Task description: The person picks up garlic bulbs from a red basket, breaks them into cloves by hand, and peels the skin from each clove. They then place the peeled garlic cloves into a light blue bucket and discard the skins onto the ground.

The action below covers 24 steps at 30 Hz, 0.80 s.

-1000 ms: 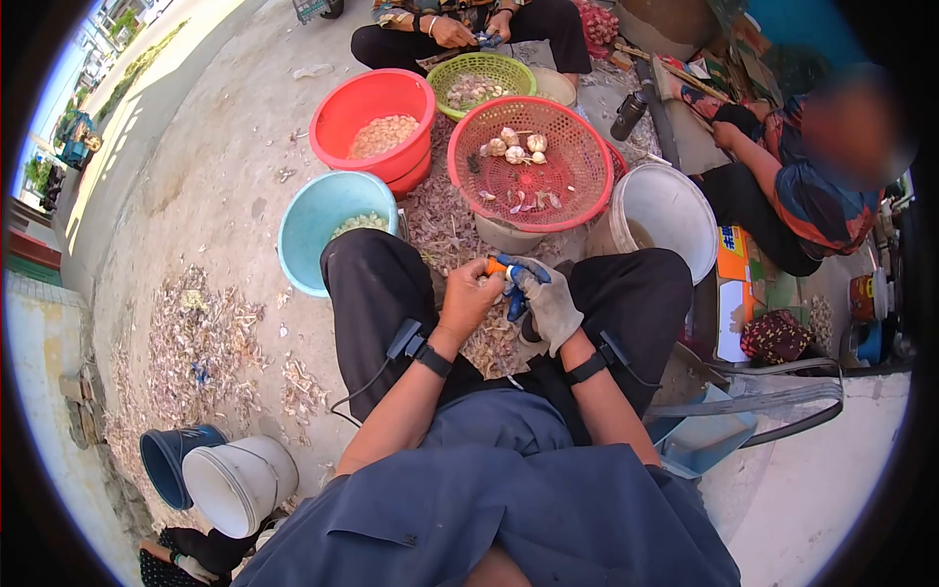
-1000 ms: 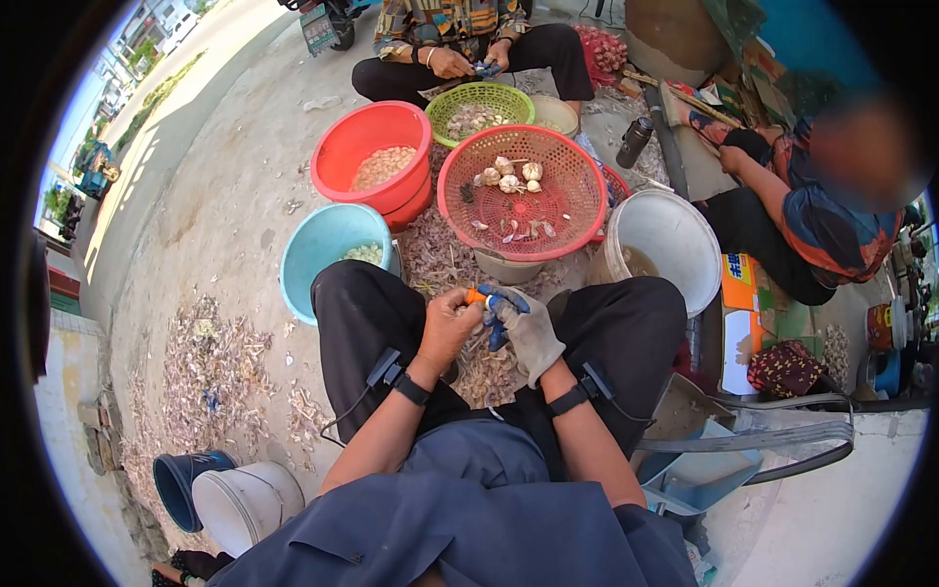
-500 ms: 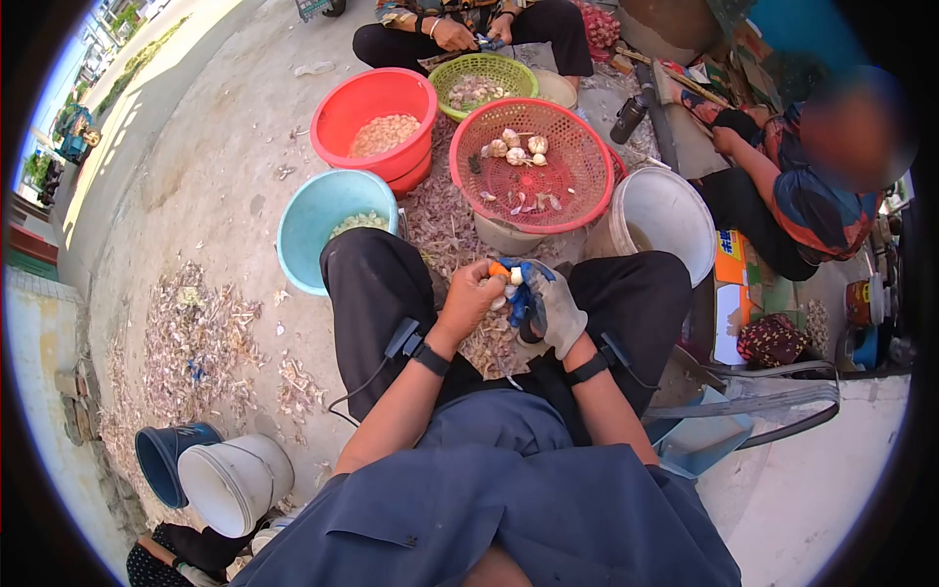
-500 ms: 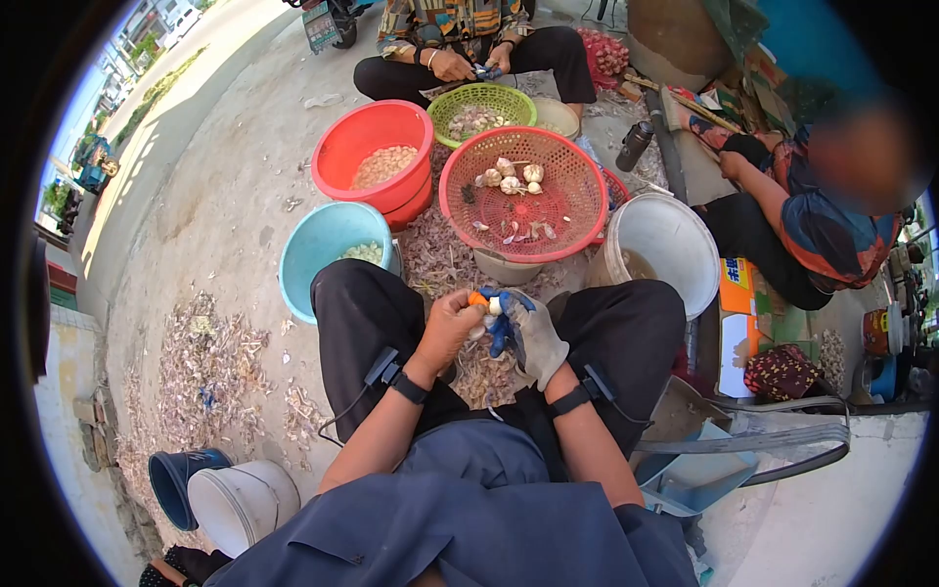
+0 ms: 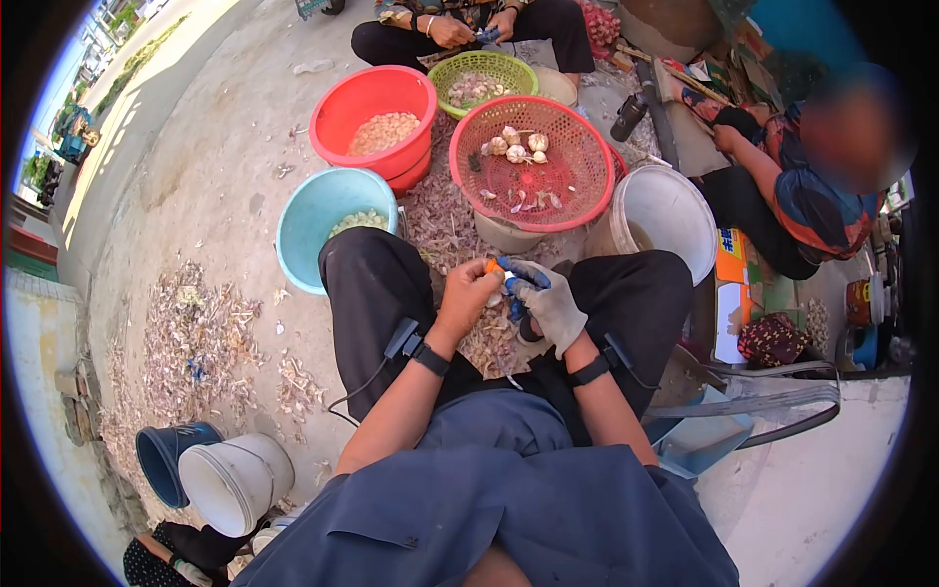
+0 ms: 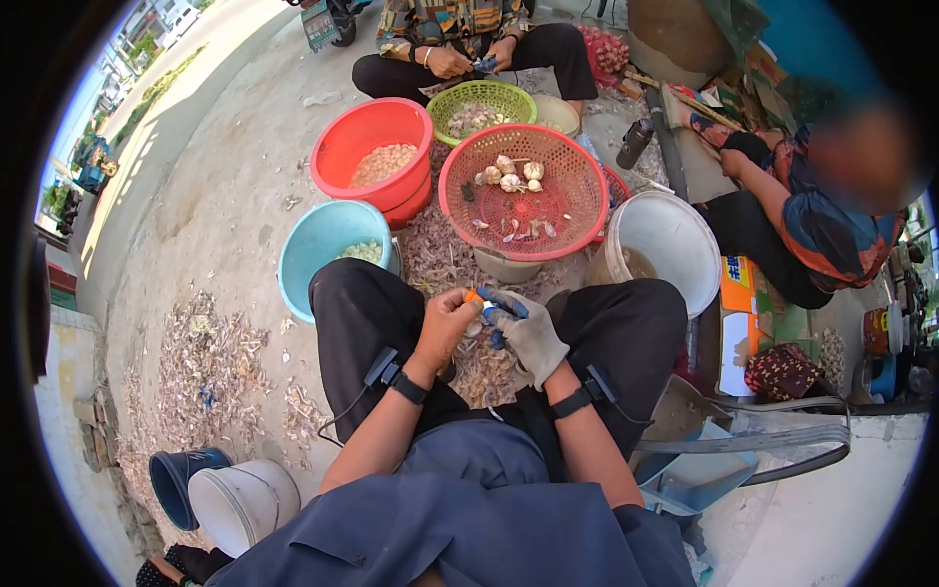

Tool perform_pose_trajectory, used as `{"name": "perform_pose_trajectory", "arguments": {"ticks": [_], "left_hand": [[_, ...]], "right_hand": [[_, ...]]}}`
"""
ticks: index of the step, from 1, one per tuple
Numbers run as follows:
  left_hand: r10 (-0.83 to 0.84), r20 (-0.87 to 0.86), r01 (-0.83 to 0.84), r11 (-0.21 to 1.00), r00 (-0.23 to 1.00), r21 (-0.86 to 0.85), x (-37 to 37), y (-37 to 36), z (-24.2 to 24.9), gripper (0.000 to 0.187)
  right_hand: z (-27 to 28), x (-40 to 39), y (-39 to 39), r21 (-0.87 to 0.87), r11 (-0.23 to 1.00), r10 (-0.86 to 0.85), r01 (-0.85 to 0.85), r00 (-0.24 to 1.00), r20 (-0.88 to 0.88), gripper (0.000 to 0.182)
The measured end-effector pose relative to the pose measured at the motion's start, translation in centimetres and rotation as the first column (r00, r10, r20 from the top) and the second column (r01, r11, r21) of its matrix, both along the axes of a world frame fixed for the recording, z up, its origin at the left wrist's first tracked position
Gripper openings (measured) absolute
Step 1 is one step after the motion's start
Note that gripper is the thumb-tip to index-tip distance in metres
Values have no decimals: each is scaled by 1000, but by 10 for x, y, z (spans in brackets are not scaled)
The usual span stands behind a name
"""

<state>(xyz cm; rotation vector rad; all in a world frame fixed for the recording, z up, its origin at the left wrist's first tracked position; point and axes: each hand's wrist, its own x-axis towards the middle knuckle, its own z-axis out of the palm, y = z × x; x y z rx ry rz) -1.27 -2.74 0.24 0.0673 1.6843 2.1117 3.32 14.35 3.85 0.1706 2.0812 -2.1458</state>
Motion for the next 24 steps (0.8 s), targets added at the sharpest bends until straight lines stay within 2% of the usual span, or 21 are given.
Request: {"name": "perform_pose_trajectory", "arguments": {"ticks": [1, 2, 4, 8, 10, 11, 13, 16, 19, 22, 24], "left_hand": [[-3, 9, 4, 1000, 1000, -25, 0, 1, 1, 16], [-4, 11, 5, 1000, 1000, -26, 0, 1, 2, 16], [-1, 26, 3, 999, 1000, -52, 1, 1, 5, 16], [4, -4, -4, 996, 1000, -86, 2, 4, 7, 17], [12, -99, -27, 987, 995, -159, 2, 5, 4, 17], [11, -99, -27, 987, 995, -160, 2, 6, 2, 17], [1, -287, -98, 941, 958, -324, 2, 9, 1, 16], [10, -295, -135, 903, 955, -408, 7, 14, 3, 18], [19, -313, -172, 866, 950, -469, 10, 19, 6, 20], [37, -387, -230, 854, 921, -467, 12, 20, 7, 20], [31, -360, -211, 855, 932, -473, 11, 19, 9, 20]], "right_hand": [[-1, 0, 1, 91, 996, 13, -11, 1000, -21, 33], [-2, 0, 2, 89, 996, 12, -11, 1000, -19, 33], [-2, 1, 4, 196, 981, 26, -15, 998, -54, 33], [-13, 0, 5, 262, 965, 21, -3, 998, -66, 33], [-13, 0, 4, 267, 964, -7, 23, 998, -60, 31], [-12, 0, 2, 265, 964, -8, 23, 998, -59, 31], [-7, 1, -1, 58, 996, -68, 62, 993, 98, 28], [-9, 2, -4, -19, 993, -114, 119, 980, 161, 26], [-14, 2, -5, 67, 991, -126, 120, 986, 107, 25], [-18, 3, -8, -26, 983, -173, 179, 973, 151, 21], [-25, 2, -8, -7, 985, -170, 172, 978, 124, 21]]}}
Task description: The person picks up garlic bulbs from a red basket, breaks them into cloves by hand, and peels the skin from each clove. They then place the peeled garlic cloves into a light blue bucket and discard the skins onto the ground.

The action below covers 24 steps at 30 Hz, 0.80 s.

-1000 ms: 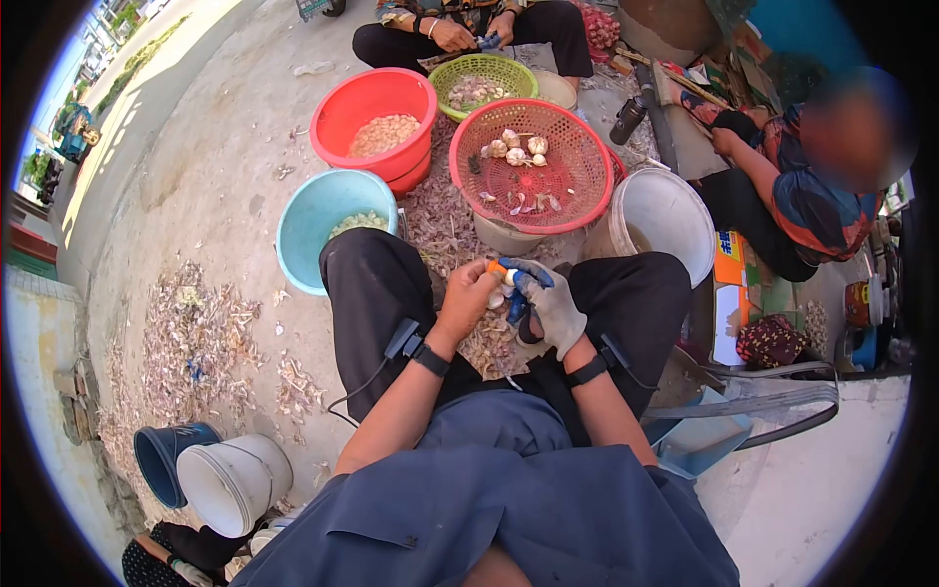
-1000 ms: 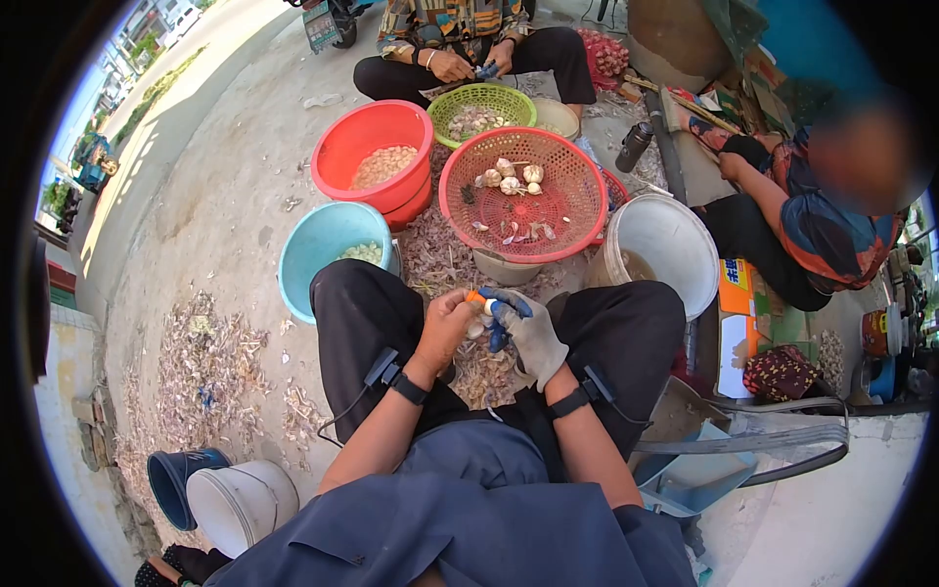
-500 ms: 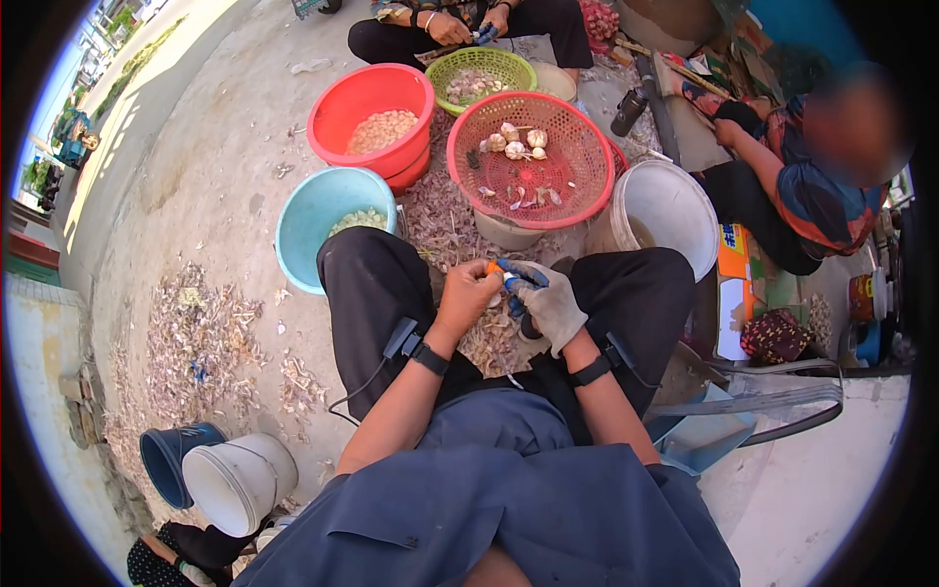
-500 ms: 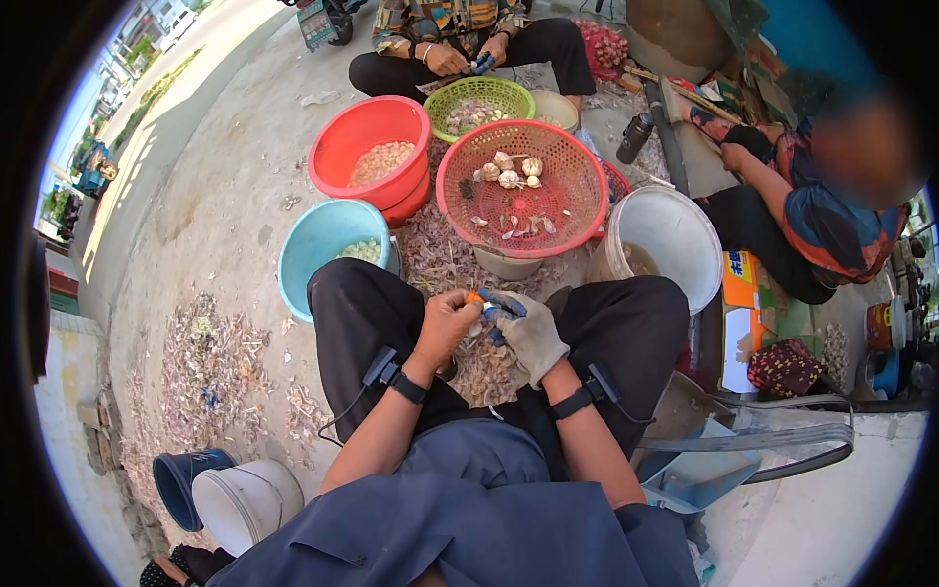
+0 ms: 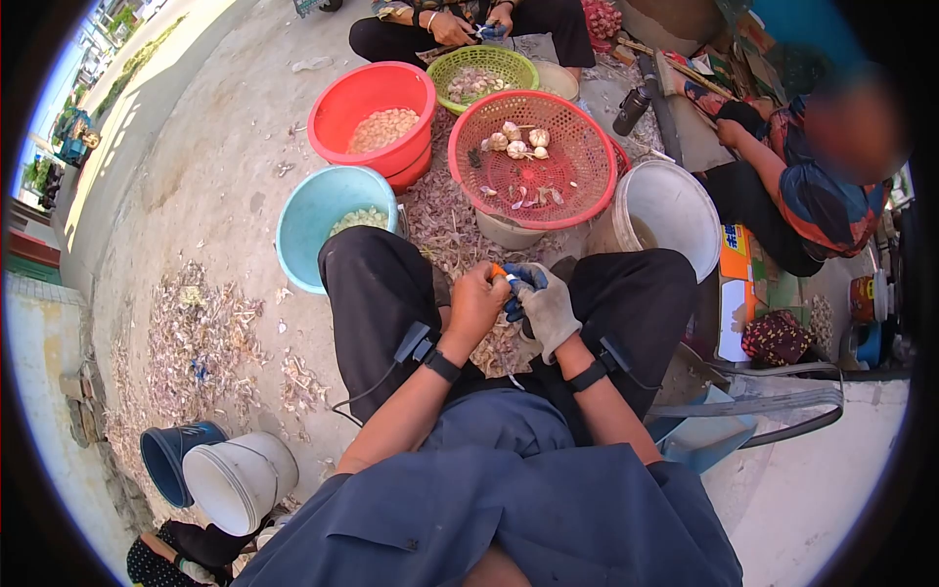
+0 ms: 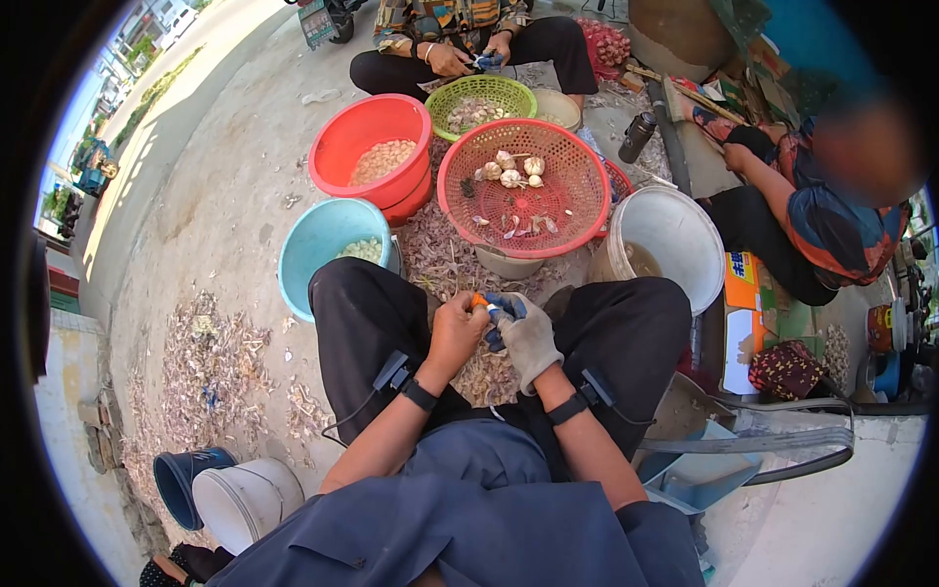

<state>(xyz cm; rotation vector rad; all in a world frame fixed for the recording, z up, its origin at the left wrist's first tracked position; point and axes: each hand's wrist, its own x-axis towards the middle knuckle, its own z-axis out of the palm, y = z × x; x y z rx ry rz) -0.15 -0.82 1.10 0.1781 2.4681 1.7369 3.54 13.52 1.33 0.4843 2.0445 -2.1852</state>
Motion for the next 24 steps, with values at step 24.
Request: {"name": "perform_pose_trajectory", "arguments": {"ticks": [24], "left_hand": [[-141, 97, 113, 961, 985, 252, -7, -9, -7, 18]], "right_hand": [[19, -3, 7, -255, 965, 73, -56, 996, 58, 34]]}}
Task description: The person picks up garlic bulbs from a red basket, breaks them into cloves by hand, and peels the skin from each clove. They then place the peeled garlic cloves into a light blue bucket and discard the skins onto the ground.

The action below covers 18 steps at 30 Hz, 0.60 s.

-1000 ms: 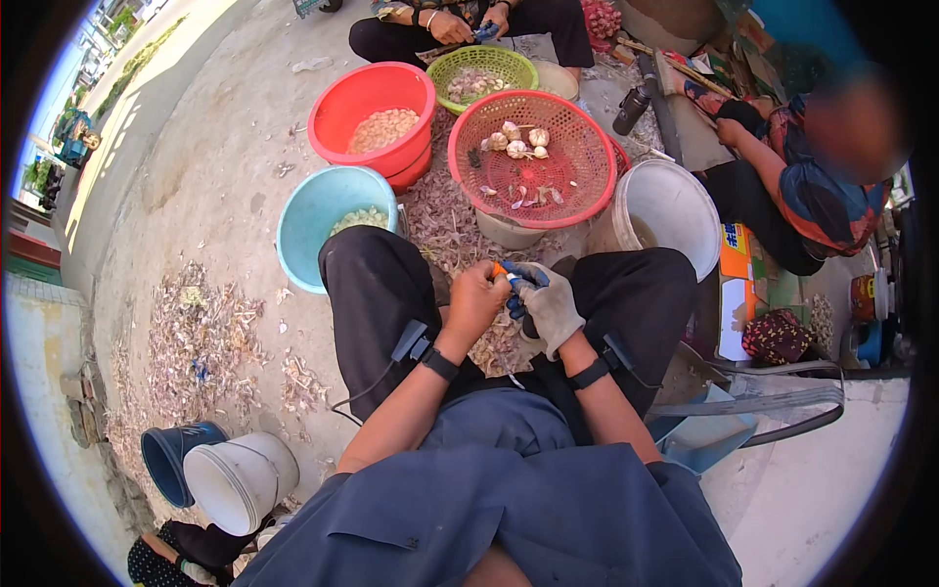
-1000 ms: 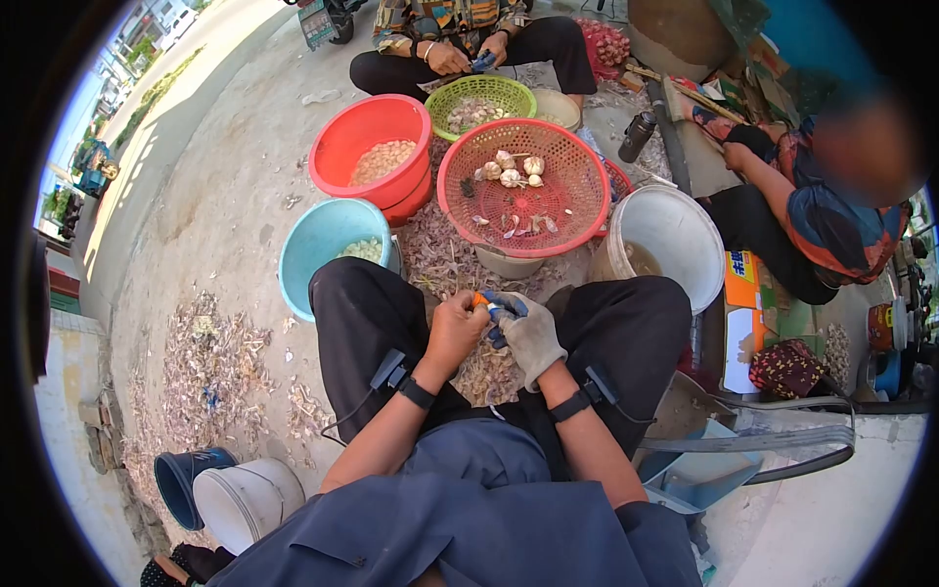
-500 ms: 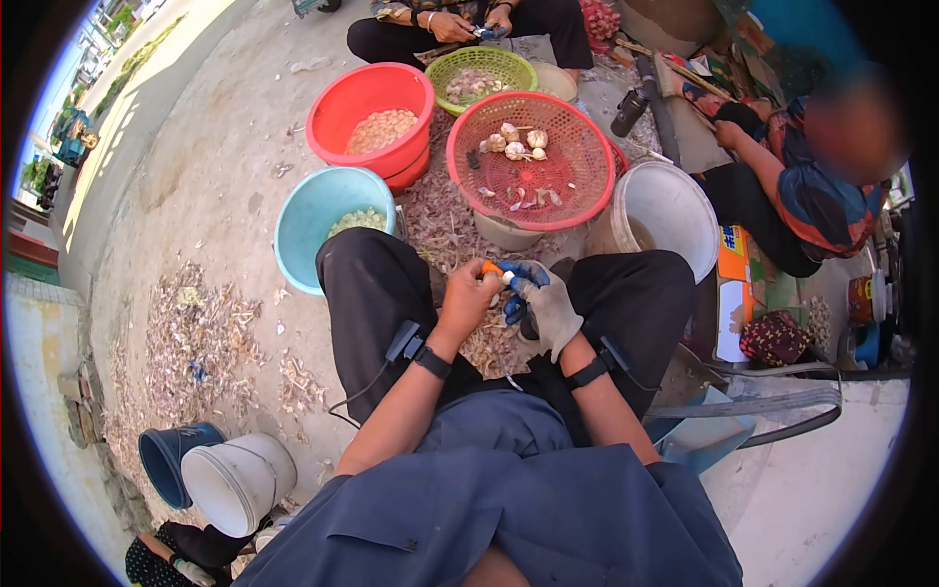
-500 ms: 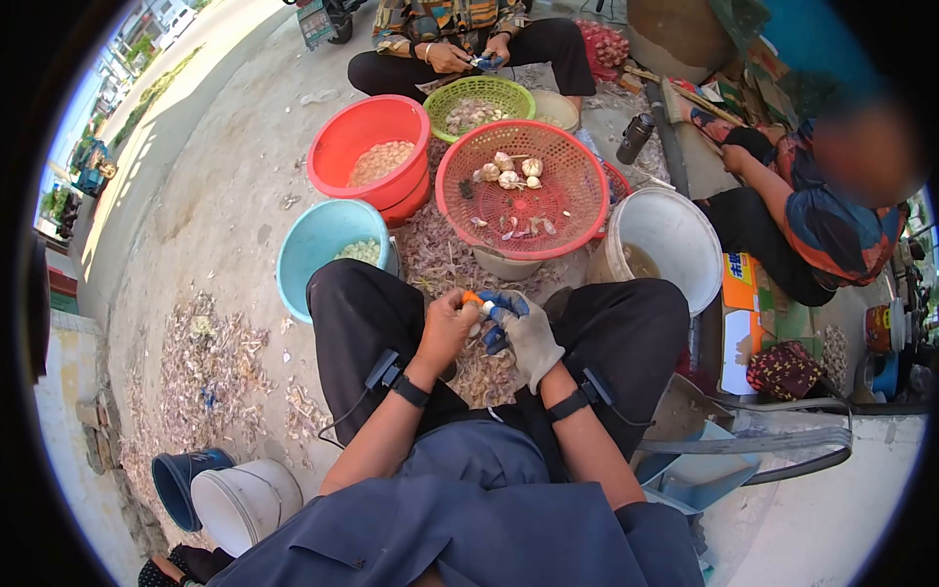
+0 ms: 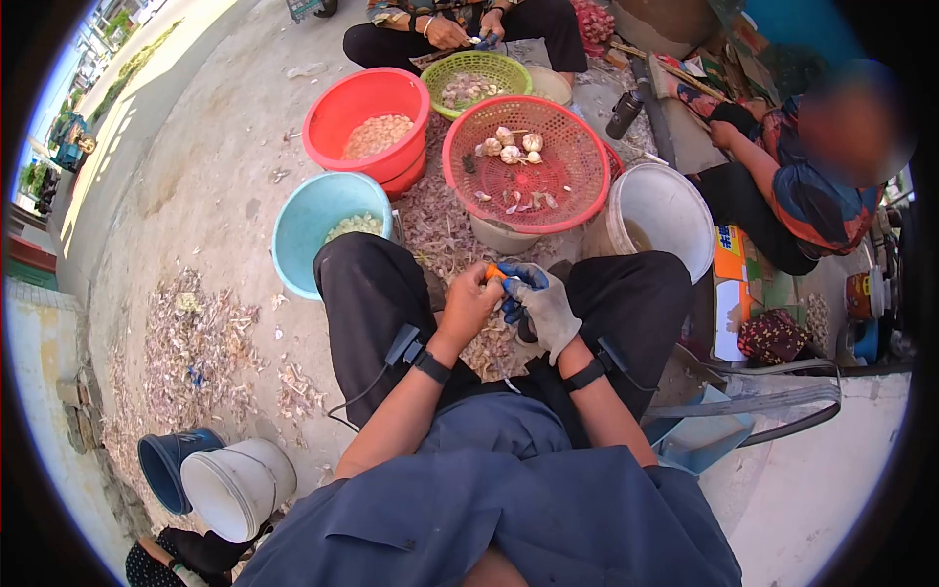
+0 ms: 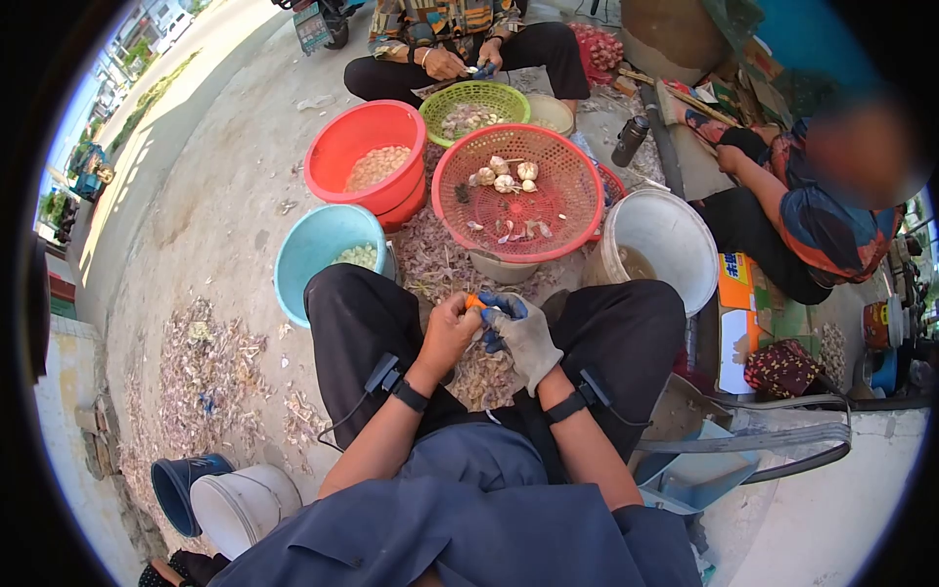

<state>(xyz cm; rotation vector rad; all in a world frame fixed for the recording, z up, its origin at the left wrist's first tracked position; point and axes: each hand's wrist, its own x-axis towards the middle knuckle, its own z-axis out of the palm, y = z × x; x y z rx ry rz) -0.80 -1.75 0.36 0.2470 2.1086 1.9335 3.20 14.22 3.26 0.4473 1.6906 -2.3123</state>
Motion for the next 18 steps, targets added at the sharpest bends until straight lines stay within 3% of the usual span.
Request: {"name": "perform_pose_trajectory", "arguments": {"ticks": [2, 4, 10, 18], "left_hand": [[-15, 34, 14, 999, 999, 36, 0, 0, -4, 17], [15, 206, -51, 985, 978, 166, -3, 0, -10, 17], [96, 234, -151, 962, 967, 229, -10, 5, -21, 18], [134, 347, -251, 913, 928, 321, -14, 3, -1, 19]], "right_hand": [[1, 0, 0, 13, 1000, 9, -9, 1000, 4, 36], [3, -1, -2, -13, 1000, -14, 14, 997, -70, 37], [-4, -3, -4, 111, 993, -33, 45, 994, -105, 40], [-16, -10, 1, 264, 961, -70, 85, 995, -67, 37]]}}
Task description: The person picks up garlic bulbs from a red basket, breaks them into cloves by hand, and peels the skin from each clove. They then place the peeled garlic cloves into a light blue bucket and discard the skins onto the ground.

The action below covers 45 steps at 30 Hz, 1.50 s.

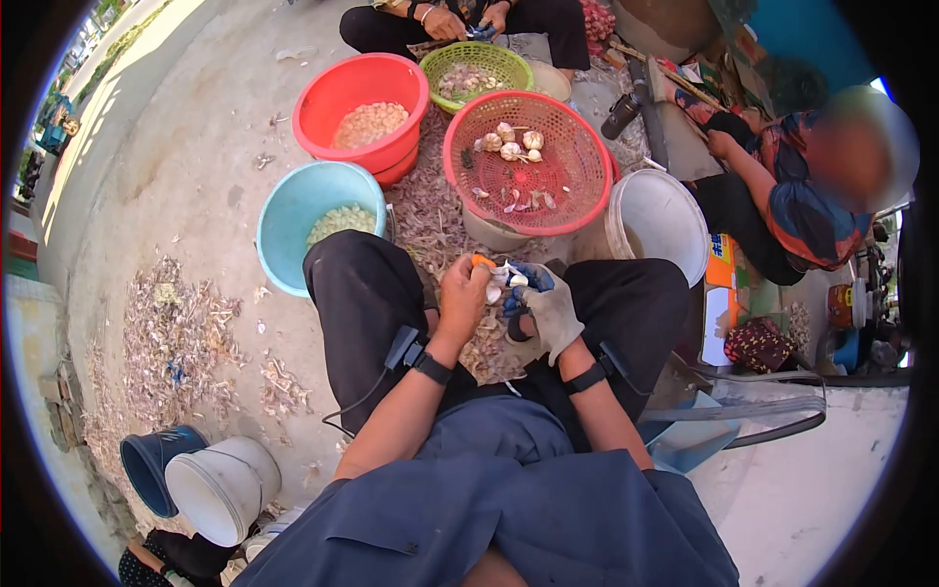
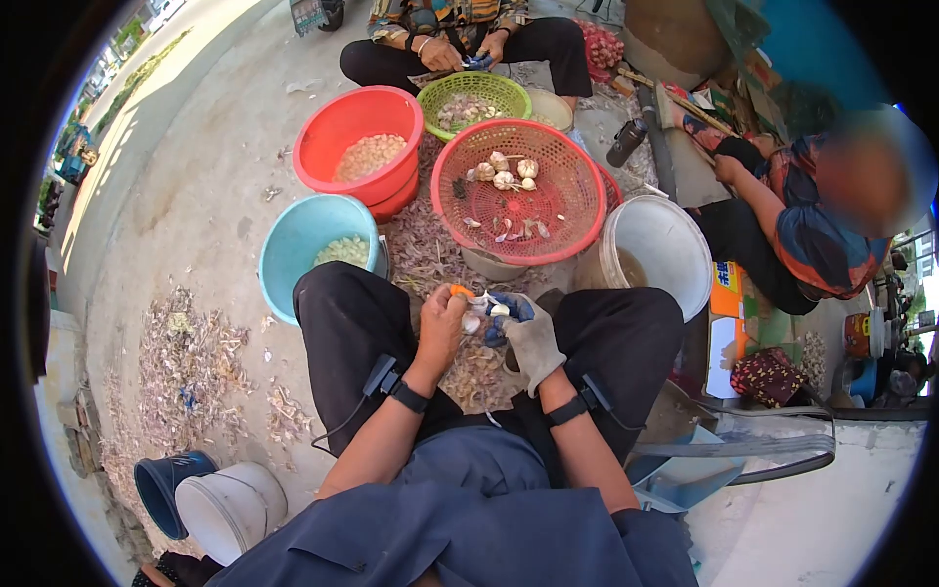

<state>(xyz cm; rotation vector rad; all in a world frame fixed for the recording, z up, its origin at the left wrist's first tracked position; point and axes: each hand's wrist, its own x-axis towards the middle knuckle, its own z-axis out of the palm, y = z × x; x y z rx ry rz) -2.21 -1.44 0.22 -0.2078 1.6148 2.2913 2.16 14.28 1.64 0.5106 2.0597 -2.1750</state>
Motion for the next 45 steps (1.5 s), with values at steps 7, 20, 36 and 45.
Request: {"name": "perform_pose_trajectory", "arguments": {"ticks": [7, 20, 36, 45], "left_hand": [[51, -37, -53, 997, 998, -53, 4, 1, -21, 21], [-112, -91, 86, 963, 990, -255, 14, 11, -41, 30], [-87, -227, 32, 971, 970, -237, 18, 14, -50, 33], [-214, 22, 214, 960, 977, -183, 19, 31, -75, 33]], "right_hand": [[4, -19, 6, -286, 893, -332, 349, 937, 107, 35], [86, -203, -101, -331, 943, -57, 26, 995, -83, 44], [316, -76, -111, 571, 424, 860, -703, 510, -11, 43], [379, -23, -80, 887, 9, 990, -461, 130, 57, 43]]}}
